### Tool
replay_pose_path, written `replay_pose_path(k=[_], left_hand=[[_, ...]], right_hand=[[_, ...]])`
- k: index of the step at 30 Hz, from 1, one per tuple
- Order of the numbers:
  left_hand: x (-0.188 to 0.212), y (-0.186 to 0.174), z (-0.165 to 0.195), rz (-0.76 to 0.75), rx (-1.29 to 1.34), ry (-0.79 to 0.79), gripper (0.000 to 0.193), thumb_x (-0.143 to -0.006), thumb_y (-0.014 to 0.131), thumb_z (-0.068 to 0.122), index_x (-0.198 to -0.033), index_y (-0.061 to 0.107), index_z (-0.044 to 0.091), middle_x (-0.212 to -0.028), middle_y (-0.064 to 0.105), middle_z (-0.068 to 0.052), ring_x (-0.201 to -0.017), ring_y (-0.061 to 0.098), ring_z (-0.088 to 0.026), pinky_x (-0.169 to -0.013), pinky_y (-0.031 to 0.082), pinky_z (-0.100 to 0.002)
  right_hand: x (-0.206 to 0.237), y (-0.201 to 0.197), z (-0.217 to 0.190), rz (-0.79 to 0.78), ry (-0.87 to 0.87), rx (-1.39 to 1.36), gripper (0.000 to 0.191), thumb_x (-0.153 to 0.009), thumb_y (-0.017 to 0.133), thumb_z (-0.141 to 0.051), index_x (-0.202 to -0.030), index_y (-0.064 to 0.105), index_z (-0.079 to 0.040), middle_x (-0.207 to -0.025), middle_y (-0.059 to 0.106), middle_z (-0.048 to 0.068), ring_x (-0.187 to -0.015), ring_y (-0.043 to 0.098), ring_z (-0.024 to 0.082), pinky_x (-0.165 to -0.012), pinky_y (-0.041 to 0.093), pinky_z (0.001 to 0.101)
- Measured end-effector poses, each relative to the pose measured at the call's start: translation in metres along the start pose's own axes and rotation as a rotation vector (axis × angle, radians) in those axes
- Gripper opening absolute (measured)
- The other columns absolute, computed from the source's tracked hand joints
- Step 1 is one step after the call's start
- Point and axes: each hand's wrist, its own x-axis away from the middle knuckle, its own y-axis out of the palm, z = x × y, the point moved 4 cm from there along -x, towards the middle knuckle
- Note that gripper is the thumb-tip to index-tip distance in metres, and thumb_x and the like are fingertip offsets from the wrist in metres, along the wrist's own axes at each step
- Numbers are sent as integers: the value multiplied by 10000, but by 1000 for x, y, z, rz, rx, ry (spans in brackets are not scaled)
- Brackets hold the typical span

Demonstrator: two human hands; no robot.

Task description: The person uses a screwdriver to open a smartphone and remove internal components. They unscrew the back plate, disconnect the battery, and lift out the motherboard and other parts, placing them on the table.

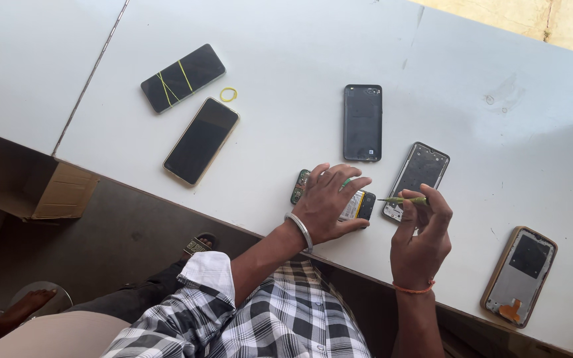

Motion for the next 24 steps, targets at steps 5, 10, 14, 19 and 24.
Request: replay_pose_path(k=[5,10,14,19,24], left_hand=[[-5,15,1,-70,125,-90,703,-778,803,603,-1272,646,128,-1266,591,-105,-1279,511,-309,-1158,356,-494],[-6,24,5,-58,148,-90,646,-816,806,555,-1251,652,102,-1254,587,-130,-1273,512,-340,-1126,411,-492],[-9,30,11,-60,136,-109,645,-823,799,548,-1254,650,91,-1251,588,-142,-1263,516,-340,-1113,426,-481],[-9,29,15,-34,116,-111,632,-841,800,530,-1264,655,82,-1251,589,-142,-1242,534,-331,-1080,458,-470],[-15,34,23,-83,107,-67,594,-865,781,505,-1294,668,110,-1206,581,-119,-1216,538,-312,-1077,462,-466]], right_hand=[[-4,5,2,-23,-14,-29,305,-1109,562,-17,-1396,462,-44,-1132,719,154,-1077,745,230,-894,623,344],[-2,-2,7,-22,11,-32,311,-1095,561,-23,-1387,455,-41,-1139,718,156,-1069,743,228,-858,634,330],[1,-15,13,-9,38,-97,319,-1106,544,-24,-1405,432,-34,-1162,707,167,-1102,734,239,-913,633,345],[1,-25,22,-24,48,-88,326,-1104,546,-38,-1400,409,-37,-1154,714,164,-1101,738,232,-892,633,336],[-2,-33,24,-10,26,-87,314,-1124,539,-53,-1405,400,-37,-1171,708,165,-1133,728,230,-922,639,332]])
